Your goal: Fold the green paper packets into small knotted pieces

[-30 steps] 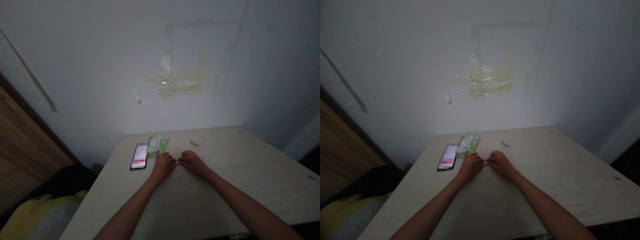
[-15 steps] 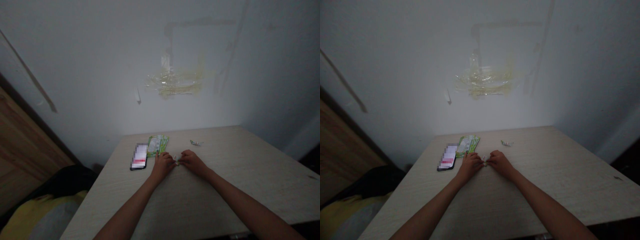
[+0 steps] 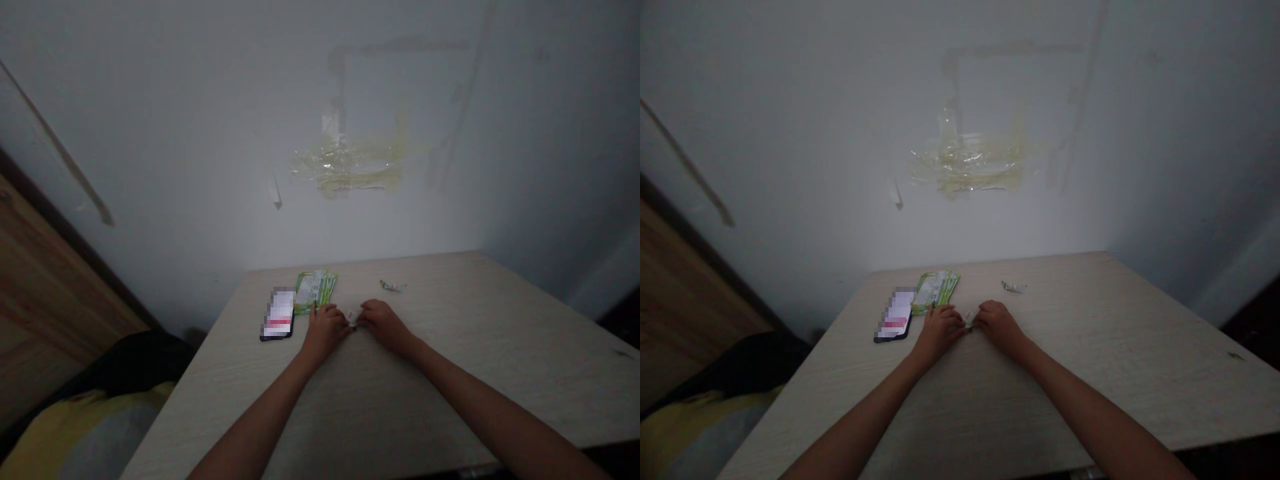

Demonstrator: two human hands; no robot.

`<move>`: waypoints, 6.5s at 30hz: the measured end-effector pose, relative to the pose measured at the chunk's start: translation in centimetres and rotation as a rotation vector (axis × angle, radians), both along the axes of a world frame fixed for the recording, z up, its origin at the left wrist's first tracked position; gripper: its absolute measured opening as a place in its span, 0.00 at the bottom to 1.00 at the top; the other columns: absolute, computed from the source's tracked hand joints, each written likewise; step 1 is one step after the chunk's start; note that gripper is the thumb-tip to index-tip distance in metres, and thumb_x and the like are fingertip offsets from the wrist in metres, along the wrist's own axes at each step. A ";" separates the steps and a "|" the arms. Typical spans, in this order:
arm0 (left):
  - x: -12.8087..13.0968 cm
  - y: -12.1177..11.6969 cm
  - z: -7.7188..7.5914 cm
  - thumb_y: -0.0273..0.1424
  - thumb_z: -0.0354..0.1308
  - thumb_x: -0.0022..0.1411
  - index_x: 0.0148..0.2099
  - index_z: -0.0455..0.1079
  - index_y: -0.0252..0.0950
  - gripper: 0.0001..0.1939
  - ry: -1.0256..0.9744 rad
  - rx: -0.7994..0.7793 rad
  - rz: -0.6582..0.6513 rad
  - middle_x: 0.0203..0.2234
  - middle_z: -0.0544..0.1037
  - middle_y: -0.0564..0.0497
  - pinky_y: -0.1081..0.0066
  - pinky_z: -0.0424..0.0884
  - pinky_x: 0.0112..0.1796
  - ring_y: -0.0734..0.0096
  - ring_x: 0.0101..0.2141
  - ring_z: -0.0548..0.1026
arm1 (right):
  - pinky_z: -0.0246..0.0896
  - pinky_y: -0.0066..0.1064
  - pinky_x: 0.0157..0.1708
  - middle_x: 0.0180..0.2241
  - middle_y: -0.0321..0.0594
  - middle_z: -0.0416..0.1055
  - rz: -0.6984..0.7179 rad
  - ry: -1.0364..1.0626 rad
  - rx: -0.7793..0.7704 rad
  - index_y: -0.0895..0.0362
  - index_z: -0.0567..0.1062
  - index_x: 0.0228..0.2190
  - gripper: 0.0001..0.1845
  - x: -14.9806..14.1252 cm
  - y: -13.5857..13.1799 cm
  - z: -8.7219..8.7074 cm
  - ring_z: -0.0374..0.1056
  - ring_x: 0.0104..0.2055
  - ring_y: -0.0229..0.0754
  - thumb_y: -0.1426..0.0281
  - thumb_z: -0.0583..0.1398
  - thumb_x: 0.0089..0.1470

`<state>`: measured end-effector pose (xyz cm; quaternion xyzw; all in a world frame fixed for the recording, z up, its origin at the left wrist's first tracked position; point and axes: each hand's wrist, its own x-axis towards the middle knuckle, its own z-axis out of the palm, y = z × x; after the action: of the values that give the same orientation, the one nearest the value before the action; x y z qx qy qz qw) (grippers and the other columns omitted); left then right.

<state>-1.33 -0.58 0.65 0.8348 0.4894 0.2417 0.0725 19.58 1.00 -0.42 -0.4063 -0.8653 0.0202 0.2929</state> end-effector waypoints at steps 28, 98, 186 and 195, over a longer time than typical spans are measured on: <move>0.7 0.1 -0.4 0.35 0.56 0.64 0.35 0.75 0.40 0.09 -0.030 0.042 0.124 0.43 0.77 0.51 0.49 0.49 0.59 0.62 0.52 0.68 | 0.57 0.33 0.42 0.32 0.42 0.73 -0.180 0.056 -0.102 0.59 0.76 0.31 0.08 -1.0 -0.3 -0.6 0.67 0.38 0.42 0.69 0.58 0.58; 0.9 0.1 -1.2 0.37 0.56 0.64 0.43 0.75 0.52 0.08 0.096 0.141 0.172 0.50 0.75 0.55 0.26 0.38 0.54 0.51 0.57 0.62 | 0.54 0.37 0.47 0.33 0.41 0.72 -0.200 -0.095 -0.049 0.49 0.81 0.40 0.11 -1.7 -1.3 0.7 0.64 0.41 0.43 0.66 0.60 0.57; -0.6 -0.5 -0.3 0.39 0.54 0.66 0.51 0.72 0.50 0.12 0.130 0.109 -0.021 0.48 0.78 0.54 0.35 0.34 0.59 0.57 0.58 0.63 | 0.49 0.42 0.56 0.40 0.42 0.73 -0.127 -0.086 0.030 0.55 0.79 0.35 0.09 -1.5 -2.1 0.7 0.65 0.47 0.45 0.73 0.58 0.57; -0.2 -0.7 0.1 0.40 0.53 0.66 0.46 0.75 0.47 0.12 0.094 0.119 -0.068 0.41 0.79 0.51 0.38 0.34 0.60 0.61 0.51 0.68 | 0.53 0.39 0.53 0.41 0.40 0.74 -0.130 -0.008 -0.015 0.51 0.80 0.38 0.10 -0.6 -1.2 0.1 0.65 0.48 0.44 0.71 0.59 0.57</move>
<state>-1.54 -1.28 0.74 0.8641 0.4486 0.2281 0.0077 18.99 -0.23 -0.28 -0.4638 -0.8381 0.0059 0.2871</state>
